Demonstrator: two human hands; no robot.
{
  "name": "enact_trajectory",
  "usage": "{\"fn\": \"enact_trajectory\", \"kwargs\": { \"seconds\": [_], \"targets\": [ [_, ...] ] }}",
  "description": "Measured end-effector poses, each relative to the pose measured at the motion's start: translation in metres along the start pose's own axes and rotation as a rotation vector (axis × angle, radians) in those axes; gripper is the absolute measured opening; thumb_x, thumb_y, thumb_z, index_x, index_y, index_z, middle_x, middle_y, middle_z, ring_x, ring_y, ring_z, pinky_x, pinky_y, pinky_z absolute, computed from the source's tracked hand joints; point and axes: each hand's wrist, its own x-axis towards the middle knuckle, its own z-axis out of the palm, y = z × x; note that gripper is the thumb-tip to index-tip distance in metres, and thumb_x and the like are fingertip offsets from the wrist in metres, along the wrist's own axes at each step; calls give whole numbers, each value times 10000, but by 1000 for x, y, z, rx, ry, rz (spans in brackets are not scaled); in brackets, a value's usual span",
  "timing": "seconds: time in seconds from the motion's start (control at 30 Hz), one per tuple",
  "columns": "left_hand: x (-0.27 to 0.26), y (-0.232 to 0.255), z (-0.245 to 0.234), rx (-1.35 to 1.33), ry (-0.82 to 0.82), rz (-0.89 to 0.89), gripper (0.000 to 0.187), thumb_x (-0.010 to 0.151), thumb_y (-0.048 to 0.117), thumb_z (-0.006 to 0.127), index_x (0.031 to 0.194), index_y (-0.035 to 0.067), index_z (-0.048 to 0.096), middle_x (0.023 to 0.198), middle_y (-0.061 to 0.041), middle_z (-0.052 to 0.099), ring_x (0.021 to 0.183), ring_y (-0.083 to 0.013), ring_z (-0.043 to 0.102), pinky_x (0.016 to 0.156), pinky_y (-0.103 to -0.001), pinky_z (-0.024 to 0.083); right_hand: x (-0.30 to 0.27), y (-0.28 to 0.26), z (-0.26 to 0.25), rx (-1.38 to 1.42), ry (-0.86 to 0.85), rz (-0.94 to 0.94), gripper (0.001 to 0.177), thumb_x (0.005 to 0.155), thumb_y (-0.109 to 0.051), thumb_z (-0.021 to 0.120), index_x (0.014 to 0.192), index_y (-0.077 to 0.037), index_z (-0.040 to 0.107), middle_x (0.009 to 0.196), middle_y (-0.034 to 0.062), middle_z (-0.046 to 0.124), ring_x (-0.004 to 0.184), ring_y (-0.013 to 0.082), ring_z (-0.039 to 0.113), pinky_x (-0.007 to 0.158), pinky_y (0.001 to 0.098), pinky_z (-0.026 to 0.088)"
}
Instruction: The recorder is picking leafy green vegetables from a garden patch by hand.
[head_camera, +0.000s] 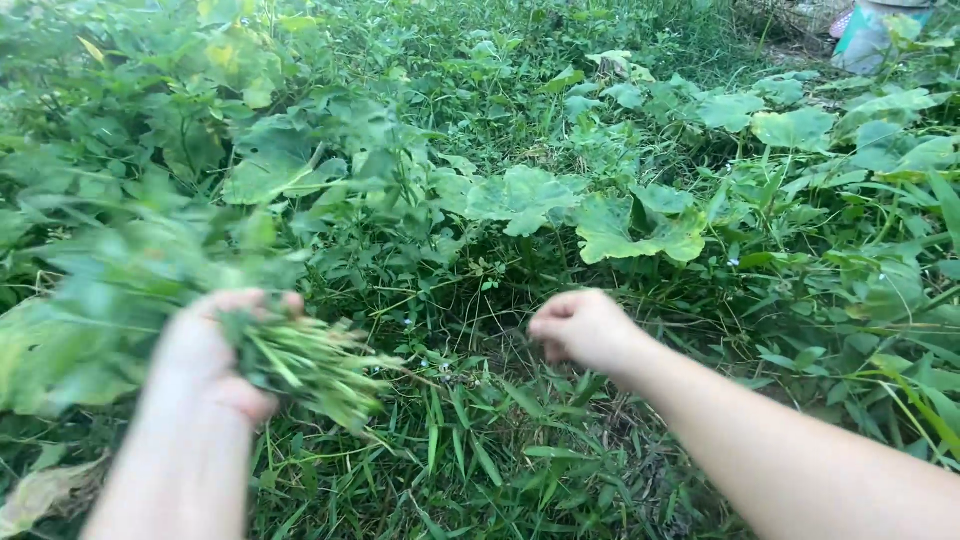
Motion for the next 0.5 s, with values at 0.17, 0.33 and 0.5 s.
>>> {"fn": "enact_trajectory", "kwargs": {
  "seconds": [0.17,0.33,0.5],
  "targets": [
    [-17,-29,23,66,27,-210,151,857,202,629,920,82,562,678,-84,606,705,-302,675,764,-528,596,13,-27,-43,170,189,-163,171,902,-139,688,1025,-68,783,871,45,766,769,112,678,748,288,576],
    [-29,26,33,67,-163,102,128,898,171,688,919,97,585,699,-42,637,662,-210,659,715,-474,608,7,-56,-88,457,335,-351,163,928,-136,646,1025,-69,757,978,31,790,905,129,743,882,293,626],
    [-53,34,57,20,-322,206,112,911,159,674,892,57,631,730,-36,660,635,-148,652,736,-390,623,18,-12,-104,459,309,-160,349,1036,-324,563,928,-18,691,920,116,761,845,222,738,854,396,622]
  ]
}}
